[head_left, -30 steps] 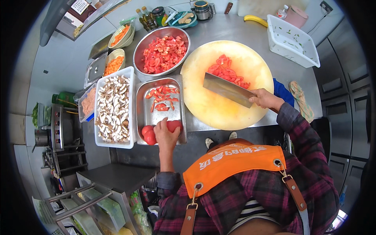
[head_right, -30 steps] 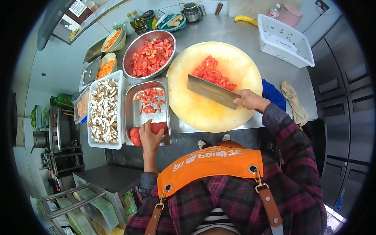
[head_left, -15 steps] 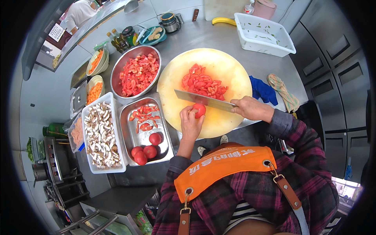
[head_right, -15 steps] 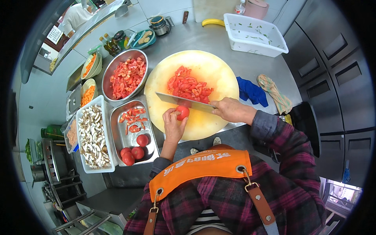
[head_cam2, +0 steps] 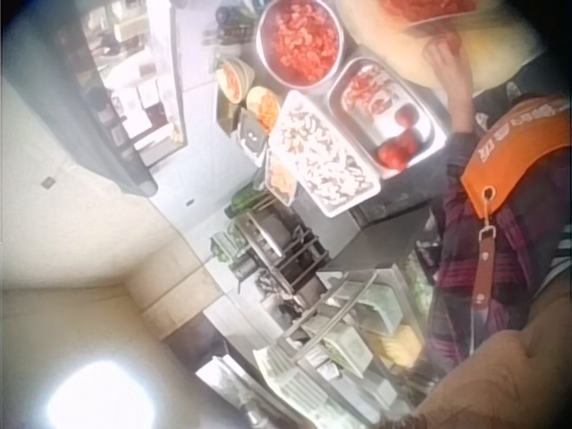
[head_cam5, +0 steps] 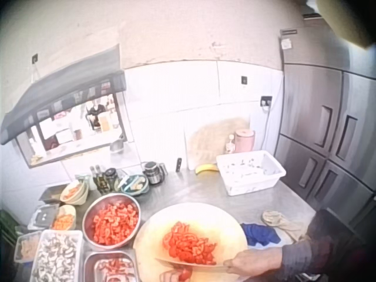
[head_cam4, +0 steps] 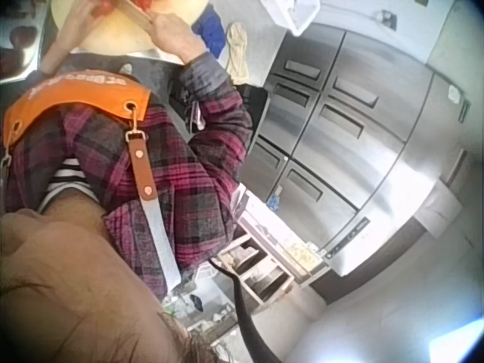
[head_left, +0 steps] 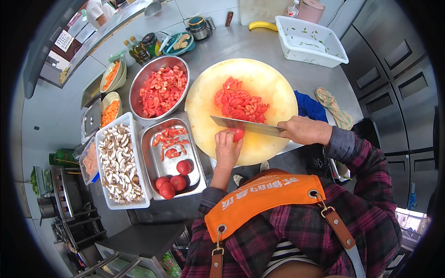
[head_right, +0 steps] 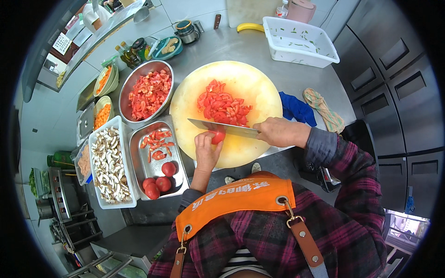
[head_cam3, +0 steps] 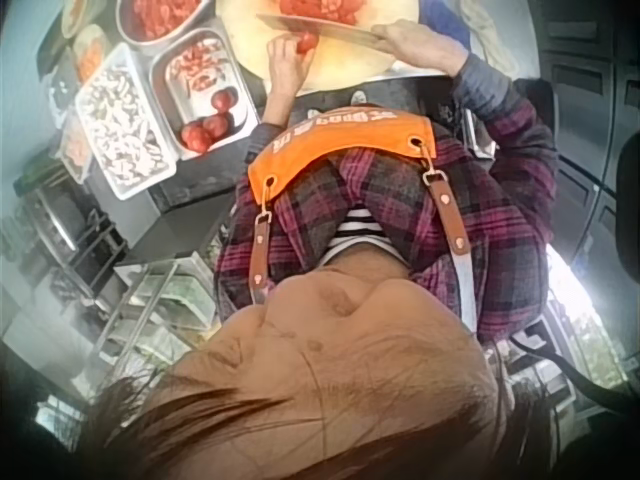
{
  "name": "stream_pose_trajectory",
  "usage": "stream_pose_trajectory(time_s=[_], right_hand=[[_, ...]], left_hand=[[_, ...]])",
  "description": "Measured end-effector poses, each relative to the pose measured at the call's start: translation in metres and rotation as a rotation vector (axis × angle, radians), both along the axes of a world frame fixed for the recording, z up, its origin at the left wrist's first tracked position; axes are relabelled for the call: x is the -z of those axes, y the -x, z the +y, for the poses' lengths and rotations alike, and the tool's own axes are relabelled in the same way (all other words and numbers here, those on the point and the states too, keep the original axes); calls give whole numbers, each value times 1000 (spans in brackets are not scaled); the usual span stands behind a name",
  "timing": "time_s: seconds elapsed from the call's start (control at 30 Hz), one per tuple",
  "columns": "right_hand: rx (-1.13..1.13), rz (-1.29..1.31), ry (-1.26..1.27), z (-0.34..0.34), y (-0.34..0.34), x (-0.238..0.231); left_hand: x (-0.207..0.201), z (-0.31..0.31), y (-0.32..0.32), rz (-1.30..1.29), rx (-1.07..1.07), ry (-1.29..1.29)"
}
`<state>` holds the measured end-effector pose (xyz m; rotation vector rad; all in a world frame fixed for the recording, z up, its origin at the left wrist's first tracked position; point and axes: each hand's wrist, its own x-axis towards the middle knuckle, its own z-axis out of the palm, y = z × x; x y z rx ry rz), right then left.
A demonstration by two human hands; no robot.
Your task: The person repeatedly slices tomatoes into small pieces on a cutting board using a cleaver. The diced tomatoes accumulate on the board and in a nearby metal bowl. The person handles whole tomatoes and the cleaver throughout the clip.
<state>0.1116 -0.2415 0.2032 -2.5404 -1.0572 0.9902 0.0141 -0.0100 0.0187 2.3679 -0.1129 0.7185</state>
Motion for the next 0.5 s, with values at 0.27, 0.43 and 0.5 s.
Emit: stream_pose_trajectory(time_s=[0.27,0.43,0.5], right_hand=[[-52,22,-7,7,-10,2],[-2,20,-85,26,-5,54],[77,77,-83,38,1,82]], left_hand=[[-5,1,-3,65,55,-16],[-2,2,-1,71,70,-18],[1,0,0,22,86,-41]])
